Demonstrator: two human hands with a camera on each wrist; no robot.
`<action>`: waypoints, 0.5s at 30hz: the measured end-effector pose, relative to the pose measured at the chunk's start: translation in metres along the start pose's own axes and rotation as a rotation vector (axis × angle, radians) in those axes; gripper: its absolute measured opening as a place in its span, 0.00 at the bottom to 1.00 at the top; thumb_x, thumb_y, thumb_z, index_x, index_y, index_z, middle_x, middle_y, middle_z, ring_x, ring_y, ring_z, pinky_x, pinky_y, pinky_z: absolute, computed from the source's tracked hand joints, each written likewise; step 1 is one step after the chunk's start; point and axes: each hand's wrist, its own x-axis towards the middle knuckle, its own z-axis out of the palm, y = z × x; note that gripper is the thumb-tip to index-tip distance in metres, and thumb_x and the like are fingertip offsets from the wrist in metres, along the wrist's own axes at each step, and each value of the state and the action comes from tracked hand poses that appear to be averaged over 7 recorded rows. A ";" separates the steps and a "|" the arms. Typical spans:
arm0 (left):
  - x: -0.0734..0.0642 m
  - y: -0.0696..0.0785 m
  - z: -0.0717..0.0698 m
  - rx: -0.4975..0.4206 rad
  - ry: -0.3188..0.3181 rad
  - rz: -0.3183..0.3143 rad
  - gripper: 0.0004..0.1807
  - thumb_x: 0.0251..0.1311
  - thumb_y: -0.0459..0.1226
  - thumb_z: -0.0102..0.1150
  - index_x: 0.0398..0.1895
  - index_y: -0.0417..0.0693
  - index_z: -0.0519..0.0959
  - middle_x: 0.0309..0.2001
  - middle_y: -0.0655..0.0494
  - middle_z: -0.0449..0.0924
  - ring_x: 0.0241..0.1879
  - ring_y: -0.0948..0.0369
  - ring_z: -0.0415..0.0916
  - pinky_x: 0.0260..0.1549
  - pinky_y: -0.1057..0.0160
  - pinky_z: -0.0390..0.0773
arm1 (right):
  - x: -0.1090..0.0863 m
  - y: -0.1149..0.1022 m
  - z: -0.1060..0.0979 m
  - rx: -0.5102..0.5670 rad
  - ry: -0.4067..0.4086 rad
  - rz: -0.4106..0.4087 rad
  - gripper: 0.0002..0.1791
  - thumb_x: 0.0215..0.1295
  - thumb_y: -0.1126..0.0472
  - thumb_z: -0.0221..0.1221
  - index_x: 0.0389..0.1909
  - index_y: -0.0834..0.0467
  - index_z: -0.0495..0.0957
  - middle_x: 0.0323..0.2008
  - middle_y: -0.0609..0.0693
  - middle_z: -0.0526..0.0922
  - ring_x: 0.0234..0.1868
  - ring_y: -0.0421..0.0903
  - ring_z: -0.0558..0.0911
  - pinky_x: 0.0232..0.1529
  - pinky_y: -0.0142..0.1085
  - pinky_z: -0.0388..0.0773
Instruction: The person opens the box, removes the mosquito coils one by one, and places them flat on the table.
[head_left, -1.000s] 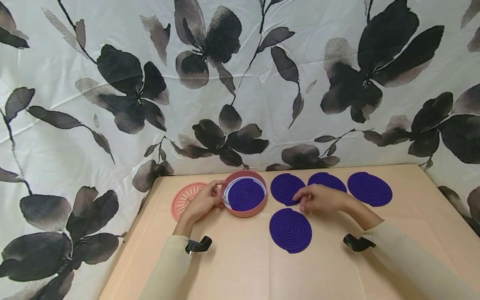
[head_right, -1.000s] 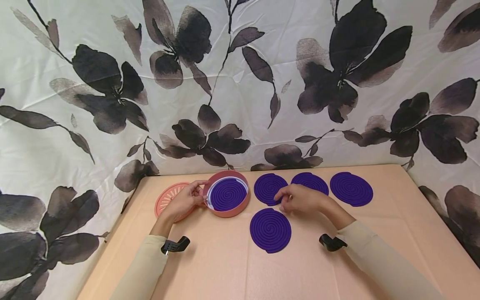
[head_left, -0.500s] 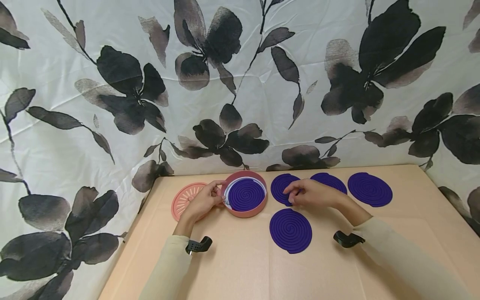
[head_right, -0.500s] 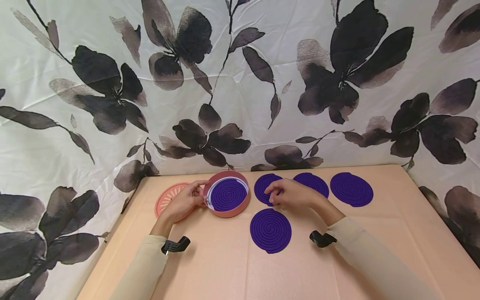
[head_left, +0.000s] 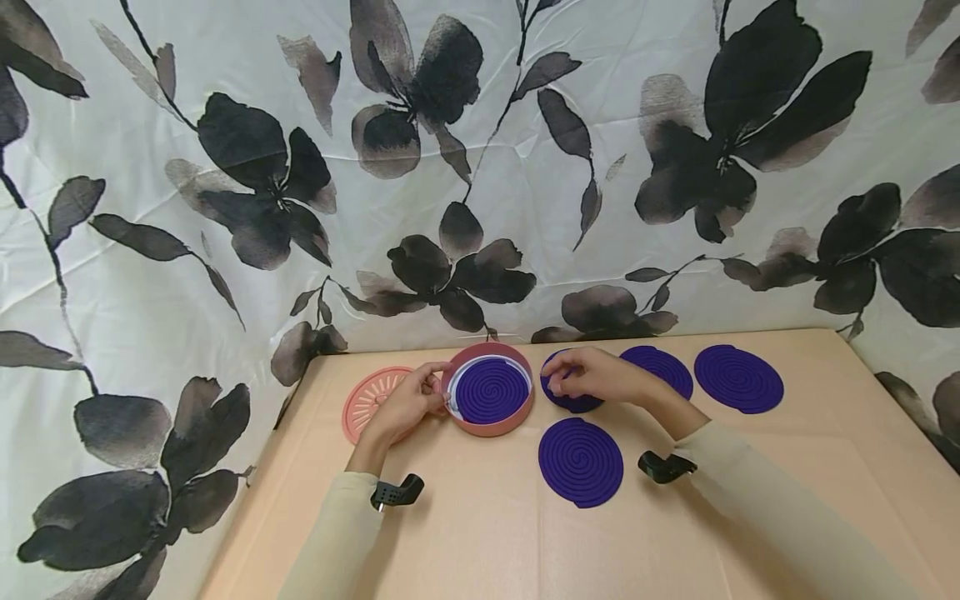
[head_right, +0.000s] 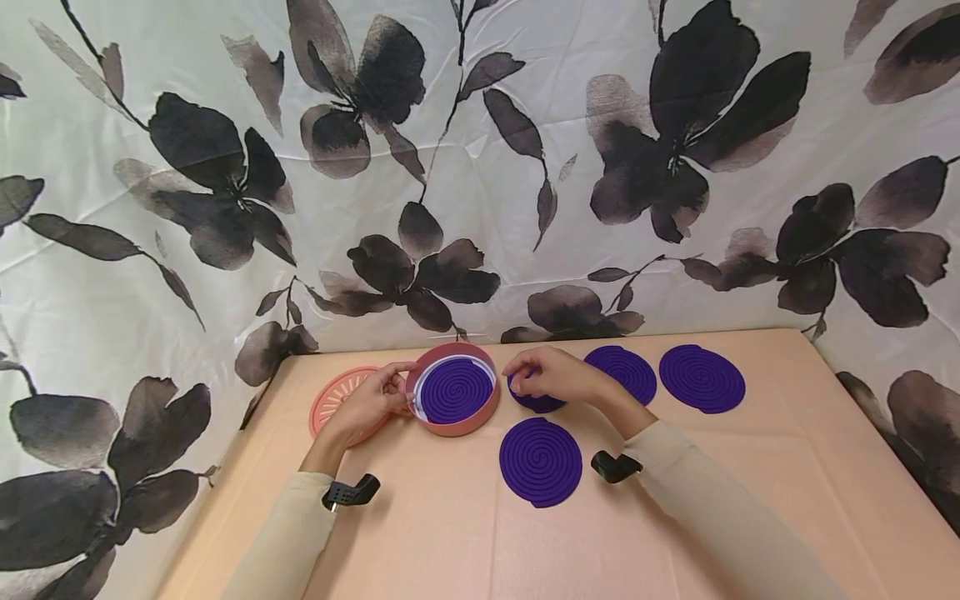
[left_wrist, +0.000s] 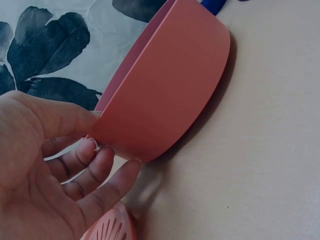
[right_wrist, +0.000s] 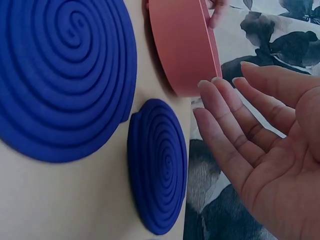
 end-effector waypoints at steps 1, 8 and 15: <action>0.000 0.000 0.000 0.001 0.000 -0.003 0.31 0.64 0.23 0.59 0.71 0.44 0.69 0.38 0.50 0.66 0.37 0.52 0.75 0.44 0.48 0.86 | 0.002 -0.001 0.001 -0.003 0.007 -0.002 0.20 0.69 0.66 0.62 0.59 0.69 0.77 0.40 0.54 0.83 0.39 0.46 0.80 0.43 0.32 0.81; -0.003 0.000 -0.002 -0.003 -0.011 -0.014 0.31 0.64 0.24 0.59 0.71 0.45 0.69 0.38 0.49 0.66 0.36 0.50 0.76 0.43 0.49 0.86 | 0.013 -0.010 0.012 -0.041 0.060 -0.035 0.19 0.68 0.67 0.63 0.59 0.66 0.79 0.45 0.54 0.86 0.44 0.48 0.81 0.44 0.32 0.80; -0.005 0.001 -0.004 -0.006 -0.024 -0.016 0.31 0.64 0.24 0.59 0.71 0.45 0.69 0.38 0.50 0.66 0.34 0.50 0.77 0.42 0.47 0.85 | 0.022 -0.017 0.022 -0.046 0.063 -0.037 0.18 0.69 0.68 0.60 0.58 0.67 0.79 0.48 0.57 0.85 0.49 0.54 0.83 0.47 0.37 0.83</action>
